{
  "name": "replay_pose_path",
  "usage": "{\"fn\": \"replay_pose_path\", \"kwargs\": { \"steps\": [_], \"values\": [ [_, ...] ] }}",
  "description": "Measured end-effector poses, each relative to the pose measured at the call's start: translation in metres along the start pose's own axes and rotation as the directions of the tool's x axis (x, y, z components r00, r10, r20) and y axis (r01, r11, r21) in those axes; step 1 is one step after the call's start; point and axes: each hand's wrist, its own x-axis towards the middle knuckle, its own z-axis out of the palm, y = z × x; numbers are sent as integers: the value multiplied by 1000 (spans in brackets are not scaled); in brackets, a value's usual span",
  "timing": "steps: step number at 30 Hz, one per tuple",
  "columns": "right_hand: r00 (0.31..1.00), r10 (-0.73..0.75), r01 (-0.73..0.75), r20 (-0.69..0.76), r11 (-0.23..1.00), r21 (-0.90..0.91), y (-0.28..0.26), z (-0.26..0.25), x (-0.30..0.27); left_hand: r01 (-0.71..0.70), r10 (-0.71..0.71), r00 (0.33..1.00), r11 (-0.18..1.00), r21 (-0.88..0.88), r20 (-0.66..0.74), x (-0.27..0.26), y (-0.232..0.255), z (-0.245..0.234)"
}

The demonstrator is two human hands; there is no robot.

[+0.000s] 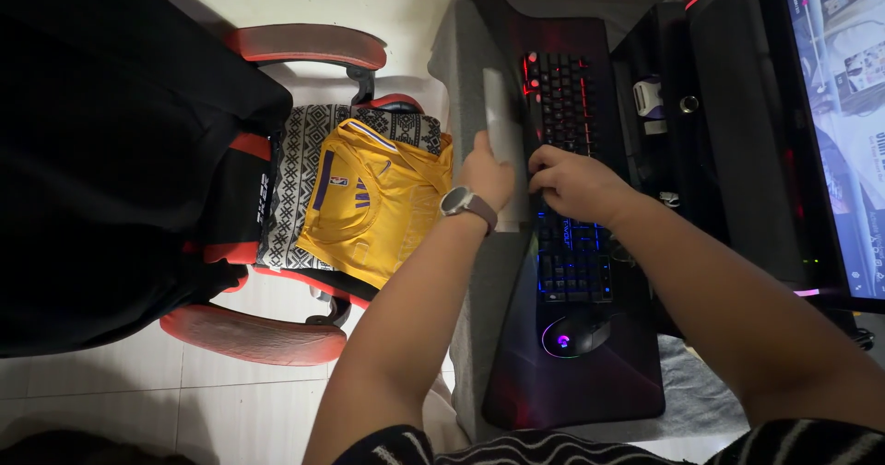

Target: The recorder is seen organizing and tidying a computer desk area, moving objects, wiping surfaces, and checking cables.

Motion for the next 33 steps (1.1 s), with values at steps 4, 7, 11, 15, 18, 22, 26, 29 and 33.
{"fn": "replay_pose_path", "kwargs": {
  "steps": [4,7,11,15,18,22,26,29,33],
  "values": [
    [999,-23,23,-26,1000,21,0,4,3,-24,-1,996,965,-262,-94,30,-44,30],
    [1000,-15,15,0,1000,6,0,4,4,-50,14,998,786,-616,-64,44,-82,44],
    [997,-71,72,-26,996,45,1,8,7,2,-31,994,962,-272,-102,35,-108,39],
    [996,-86,87,-18,996,26,-3,7,10,-3,-1,998,998,-66,-60,32,-104,33],
    [996,-82,83,-31,995,56,-1,9,9,-1,-2,995,1000,-31,-101,33,-83,15],
    [995,-87,88,-47,996,32,0,9,8,-36,41,994,998,48,-103,31,-53,-4],
    [998,-57,57,-18,997,44,-6,3,8,25,-35,996,993,112,83,55,-75,29],
    [997,-65,67,-27,996,54,-8,2,8,44,-43,997,999,-9,68,66,-94,55],
    [997,-75,76,-22,996,49,-9,2,9,88,-91,996,992,-93,-24,66,-101,66]
  ]
}}
